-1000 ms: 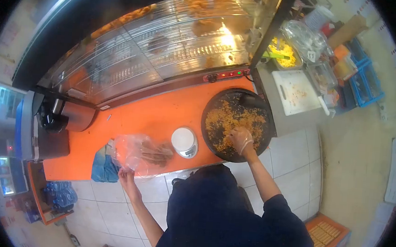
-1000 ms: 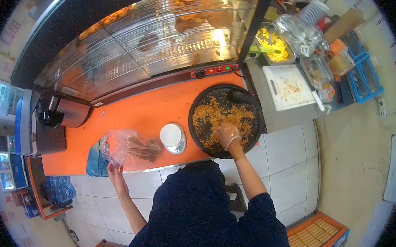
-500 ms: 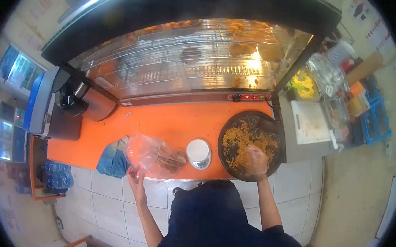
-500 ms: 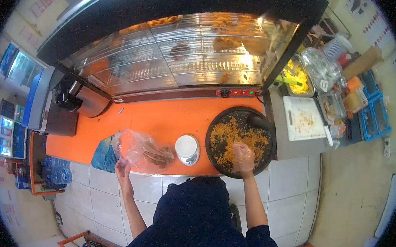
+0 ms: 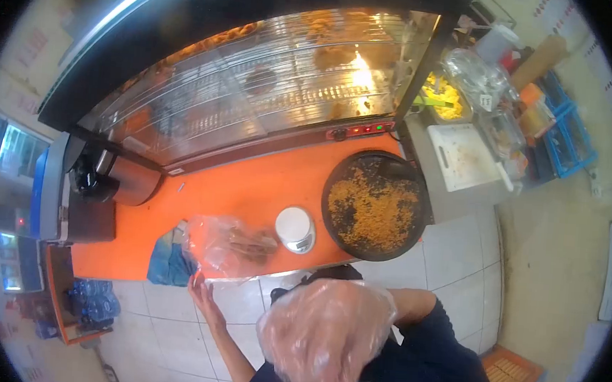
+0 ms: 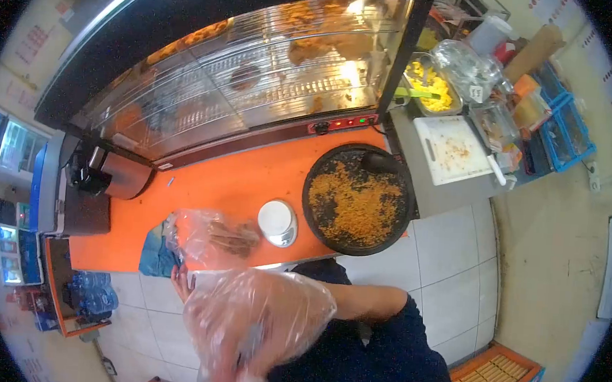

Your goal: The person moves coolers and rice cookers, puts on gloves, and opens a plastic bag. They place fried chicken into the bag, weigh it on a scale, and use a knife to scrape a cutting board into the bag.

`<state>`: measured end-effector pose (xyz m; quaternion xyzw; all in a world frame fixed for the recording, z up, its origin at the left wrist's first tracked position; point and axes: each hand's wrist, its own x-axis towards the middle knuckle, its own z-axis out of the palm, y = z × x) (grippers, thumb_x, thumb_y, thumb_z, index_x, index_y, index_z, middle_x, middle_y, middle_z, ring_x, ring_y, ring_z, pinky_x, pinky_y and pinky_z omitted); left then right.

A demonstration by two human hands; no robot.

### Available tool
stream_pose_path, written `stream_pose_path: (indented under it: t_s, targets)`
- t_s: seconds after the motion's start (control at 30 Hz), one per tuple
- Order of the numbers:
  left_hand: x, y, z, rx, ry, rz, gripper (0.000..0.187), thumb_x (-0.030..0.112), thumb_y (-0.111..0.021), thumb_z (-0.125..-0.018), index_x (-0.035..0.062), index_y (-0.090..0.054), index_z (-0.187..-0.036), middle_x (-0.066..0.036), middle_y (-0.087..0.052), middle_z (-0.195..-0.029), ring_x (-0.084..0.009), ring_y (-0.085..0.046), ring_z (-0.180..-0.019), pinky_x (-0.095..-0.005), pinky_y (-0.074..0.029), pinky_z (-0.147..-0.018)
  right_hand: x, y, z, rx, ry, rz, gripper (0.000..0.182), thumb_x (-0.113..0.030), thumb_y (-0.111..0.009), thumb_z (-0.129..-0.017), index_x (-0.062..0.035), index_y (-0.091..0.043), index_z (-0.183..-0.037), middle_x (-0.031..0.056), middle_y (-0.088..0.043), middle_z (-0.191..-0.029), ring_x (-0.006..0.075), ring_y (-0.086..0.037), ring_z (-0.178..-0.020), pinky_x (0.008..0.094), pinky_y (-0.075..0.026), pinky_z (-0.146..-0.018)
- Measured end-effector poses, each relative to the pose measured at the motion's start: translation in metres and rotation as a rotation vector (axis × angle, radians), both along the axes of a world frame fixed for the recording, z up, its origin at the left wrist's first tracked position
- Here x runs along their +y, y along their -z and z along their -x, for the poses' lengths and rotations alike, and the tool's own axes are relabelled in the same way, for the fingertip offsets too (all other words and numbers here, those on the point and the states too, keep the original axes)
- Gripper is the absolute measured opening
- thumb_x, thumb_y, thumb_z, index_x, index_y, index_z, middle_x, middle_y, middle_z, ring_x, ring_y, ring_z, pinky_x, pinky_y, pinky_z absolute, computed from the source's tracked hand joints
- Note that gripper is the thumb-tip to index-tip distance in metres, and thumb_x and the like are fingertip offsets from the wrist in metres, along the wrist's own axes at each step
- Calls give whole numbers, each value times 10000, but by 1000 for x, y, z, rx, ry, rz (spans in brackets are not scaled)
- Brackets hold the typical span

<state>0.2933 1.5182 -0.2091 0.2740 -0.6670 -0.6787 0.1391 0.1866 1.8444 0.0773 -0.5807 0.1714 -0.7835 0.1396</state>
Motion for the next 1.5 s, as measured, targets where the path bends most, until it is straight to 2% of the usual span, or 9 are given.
stream_pose_path:
  t_s: [0.4,0.63,0.77,0.9,0.97,1.1,1.23,1.4,1.5]
  targets:
    - [6,11,-21,3,63,-20,617,367,-534,-990,98,-270,-1479,-184,-433,-1436,-290,-385,-1368,-488,-285,-1125,-34,-14,7,228,-28,302,241,-176,-634,-944,40,-673,-1043,61,-651,-685,139,-596,-513,238,-431,-441]
    - [28,7,-19,93,41,47,876,310,-709,-851,87,-190,-1520,-194,-313,-1514,-302,-291,-1420,-504,-252,-1145,11,41,7,-170,602,-397,132,-176,-762,-847,-50,-730,-865,58,-711,-850,196,-646,-788,333,-499,-716]
    - [42,-8,-8,119,197,450,1178,337,-860,-694,77,-85,-1542,-182,-243,-1535,-334,-217,-1447,-479,-231,-1167,3,115,0,-483,769,-862,258,-207,-718,-879,-13,-706,-1048,91,-712,-863,219,-674,-828,328,-529,-773]
    - [46,16,31,83,173,532,901,209,-824,-756,37,-299,-1467,-168,-438,-1408,-287,-429,-1300,-430,-360,-1076,4,137,-7,-342,699,-1598,339,-262,-651,-915,-48,-677,-1177,181,-698,-1065,303,-683,-946,354,-531,-894]
    - [33,42,60,70,206,110,678,147,-783,-797,3,-456,-1374,-147,-578,-1270,-242,-551,-1164,-384,-428,-999,10,175,-11,21,757,-1624,360,-316,-585,-941,-65,-669,-1186,190,-693,-1077,333,-678,-959,389,-527,-904]
    - [10,27,96,168,77,196,144,85,-673,-908,36,-629,-1036,-3,-611,-986,-121,-550,-946,-294,-449,-849,20,198,-19,272,737,-1906,401,-372,-507,-960,-83,-647,-1201,201,-672,-1127,376,-639,-1036,456,-498,-939]
    - [6,-29,129,224,-101,105,324,44,-657,-894,14,-593,-1211,-45,-647,-1136,-113,-590,-963,-272,-463,-830,75,250,-12,29,985,-1935,431,-410,-606,-883,-136,-636,-1214,204,-615,-1247,362,-585,-1140,472,-457,-972]
    - [-2,-71,154,321,-70,37,332,27,-639,-903,-10,-575,-1227,-40,-639,-1114,-111,-590,-980,-255,-484,-850,157,319,-31,96,1977,-1944,571,-315,-689,-841,-157,-535,-1368,289,-447,-1392,480,-428,-1278,545,-364,-1049]
    - [-38,-51,174,338,72,120,252,14,-621,-904,4,-597,-1155,-40,-641,-1051,-109,-589,-948,-260,-495,-833,182,361,-26,-19,2031,-1950,613,-318,-678,-852,-173,-486,-1415,304,-425,-1404,491,-401,-1296,540,-348,-1068]
